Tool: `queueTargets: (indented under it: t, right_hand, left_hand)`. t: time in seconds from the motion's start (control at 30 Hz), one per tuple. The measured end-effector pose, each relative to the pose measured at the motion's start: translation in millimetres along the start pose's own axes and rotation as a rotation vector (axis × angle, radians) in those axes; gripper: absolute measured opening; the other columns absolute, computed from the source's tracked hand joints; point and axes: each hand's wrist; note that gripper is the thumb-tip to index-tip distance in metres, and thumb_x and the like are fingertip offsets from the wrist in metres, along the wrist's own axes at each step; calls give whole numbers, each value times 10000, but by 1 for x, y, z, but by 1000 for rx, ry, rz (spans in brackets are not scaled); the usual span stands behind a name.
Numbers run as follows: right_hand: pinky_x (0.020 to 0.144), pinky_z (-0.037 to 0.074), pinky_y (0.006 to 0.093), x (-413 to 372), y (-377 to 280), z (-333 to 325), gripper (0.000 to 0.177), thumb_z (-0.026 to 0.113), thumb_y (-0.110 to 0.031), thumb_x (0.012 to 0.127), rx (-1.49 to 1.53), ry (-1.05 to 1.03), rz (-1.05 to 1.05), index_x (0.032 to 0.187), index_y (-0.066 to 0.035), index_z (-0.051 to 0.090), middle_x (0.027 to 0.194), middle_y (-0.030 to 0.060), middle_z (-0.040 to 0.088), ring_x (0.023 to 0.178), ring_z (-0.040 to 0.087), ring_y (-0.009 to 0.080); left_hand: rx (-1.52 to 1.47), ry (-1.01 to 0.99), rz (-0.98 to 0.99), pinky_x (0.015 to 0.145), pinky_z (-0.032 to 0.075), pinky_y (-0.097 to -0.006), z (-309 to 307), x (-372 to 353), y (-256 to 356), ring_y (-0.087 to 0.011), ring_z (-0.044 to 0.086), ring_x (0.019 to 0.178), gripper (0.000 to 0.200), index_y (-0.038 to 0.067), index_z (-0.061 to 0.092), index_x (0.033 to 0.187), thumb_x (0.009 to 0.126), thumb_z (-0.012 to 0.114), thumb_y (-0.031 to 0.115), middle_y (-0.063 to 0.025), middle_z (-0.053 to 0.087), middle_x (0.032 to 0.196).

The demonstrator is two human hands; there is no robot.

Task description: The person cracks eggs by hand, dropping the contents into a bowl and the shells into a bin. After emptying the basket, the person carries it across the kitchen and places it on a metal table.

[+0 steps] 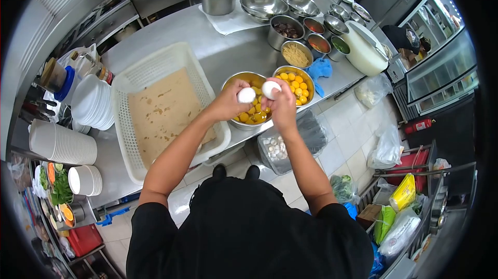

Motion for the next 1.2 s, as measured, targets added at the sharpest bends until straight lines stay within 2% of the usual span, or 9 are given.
queueTargets:
  t: [0.07,0.17,0.27,0.43,0.67,0.9,1.0,1.13,1.2]
  right_hand:
    - [571,516,249,8,-6,-13,217,535,-155,906,138,-31,109,1015,19,607,950,119,626,713,619,127]
    - [540,498,220,12,-9,-19,234,620,-139,875,-355,-134,257,1068,-6,627,866,61,659,696,635,109]
    - [529,489,201,7,-26,-1,310,674,-128,844,-444,-198,278,1124,-2,636,814,36,660,697,633,92]
    - [521,495,210,22,6,-21,358,712,-163,824,-454,-166,178,1140,-16,632,795,23,659,630,599,66]
    - [544,517,227,16,7,-18,413,709,-160,809,-478,-138,70,1171,6,600,886,47,668,630,599,85]
    - [530,503,212,20,6,-19,414,719,-127,783,-520,-185,163,1173,-17,629,913,46,674,658,602,66]
    - [536,503,205,19,-4,-11,355,722,-121,777,-599,-172,179,1119,-43,669,890,20,680,671,605,67]
    - [539,483,192,23,1,-13,362,712,-102,768,-540,-160,179,1122,-40,674,877,23,678,674,590,54]
    - [540,475,189,22,-5,-11,373,706,-94,766,-558,-167,194,1133,-37,670,880,23,677,683,586,49]
  left_hand:
    - [-140,-23,7,799,487,-257,-1,2,-8,-139,579,942,515,27,480,1162,708,720,2,-62,544,1059]
    - [-142,-86,-86,894,475,-281,-4,1,13,-125,568,1018,482,27,464,1181,759,686,-46,-48,560,1083]
    - [-188,-134,-50,908,479,-285,-2,3,13,-131,570,1038,496,28,458,1198,764,688,-41,-54,562,1087]
    - [-260,-27,134,950,474,-296,7,5,-4,-159,572,1084,466,11,474,1224,804,672,-35,-85,559,1183]
    - [-209,116,-119,881,508,-273,5,0,8,-156,630,993,409,-68,548,1215,838,673,28,-124,642,1110]
    - [-164,114,-64,845,531,-279,11,8,-4,-182,642,983,376,-101,552,1179,828,650,-9,-163,642,1105]
    - [-77,113,57,843,527,-280,12,15,-20,-159,648,960,348,-45,611,1144,810,672,36,-118,673,1063]
    - [-33,182,1,819,525,-260,12,10,3,-136,647,926,341,-52,625,1128,812,680,64,-113,683,1040]
    - [-59,75,-34,853,528,-270,10,8,11,-160,635,994,394,-63,581,1205,833,659,41,-135,657,1107]
Point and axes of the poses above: each hand's wrist, its own x-axis towards the middle knuckle, its own z-axis out of the palm, y = z × x
